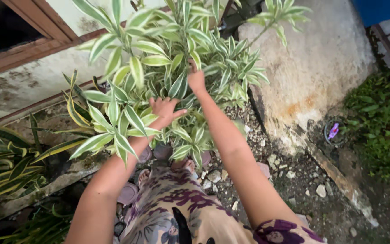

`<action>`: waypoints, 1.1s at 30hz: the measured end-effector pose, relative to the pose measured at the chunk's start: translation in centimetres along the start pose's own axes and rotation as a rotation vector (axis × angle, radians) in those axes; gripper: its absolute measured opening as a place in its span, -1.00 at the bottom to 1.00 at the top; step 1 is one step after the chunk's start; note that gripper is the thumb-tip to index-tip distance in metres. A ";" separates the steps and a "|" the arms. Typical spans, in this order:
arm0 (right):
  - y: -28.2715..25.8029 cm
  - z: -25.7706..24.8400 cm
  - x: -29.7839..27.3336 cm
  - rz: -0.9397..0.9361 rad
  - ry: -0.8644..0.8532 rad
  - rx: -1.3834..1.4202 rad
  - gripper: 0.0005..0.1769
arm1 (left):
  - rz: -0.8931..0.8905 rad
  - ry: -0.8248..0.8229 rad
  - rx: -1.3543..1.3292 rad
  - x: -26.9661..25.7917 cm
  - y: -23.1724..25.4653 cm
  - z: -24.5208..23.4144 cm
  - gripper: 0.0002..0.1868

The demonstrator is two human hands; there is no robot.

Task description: The person prunes a potted plant by hand, removing small leaves and checking the branches.

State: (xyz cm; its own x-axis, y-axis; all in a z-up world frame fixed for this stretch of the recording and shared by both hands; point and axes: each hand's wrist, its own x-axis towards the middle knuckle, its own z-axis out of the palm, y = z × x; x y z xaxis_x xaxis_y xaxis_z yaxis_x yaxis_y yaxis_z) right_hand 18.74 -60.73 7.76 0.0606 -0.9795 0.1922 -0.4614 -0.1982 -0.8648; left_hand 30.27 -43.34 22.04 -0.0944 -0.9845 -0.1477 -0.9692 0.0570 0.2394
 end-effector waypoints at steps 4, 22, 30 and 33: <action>2.1 5.1 2.2 -0.009 -0.214 0.054 -0.41 | 0.059 0.240 -0.288 -0.4 0.8 -2.1 -0.50; 1.5 5.1 -8.8 0.172 -0.631 0.395 -0.70 | -0.016 0.446 -0.011 2.4 -3.7 -2.4 -0.87; 10.2 3.5 -10.8 0.273 -0.489 0.123 -0.76 | -0.195 -0.001 0.236 0.2 -7.7 1.3 -0.81; 11.6 4.3 -10.1 0.237 -0.405 0.227 -0.78 | -0.296 -0.171 0.226 0.7 -8.2 2.3 -0.77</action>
State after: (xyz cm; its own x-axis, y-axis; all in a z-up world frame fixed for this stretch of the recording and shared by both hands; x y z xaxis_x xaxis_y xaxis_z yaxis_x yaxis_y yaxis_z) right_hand 16.58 -53.26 -6.24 0.3355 -0.9252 -0.1773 -0.3034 0.0720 -0.9501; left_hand 37.62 -44.14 17.74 0.1784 -0.9232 -0.3404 -0.9839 -0.1710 -0.0520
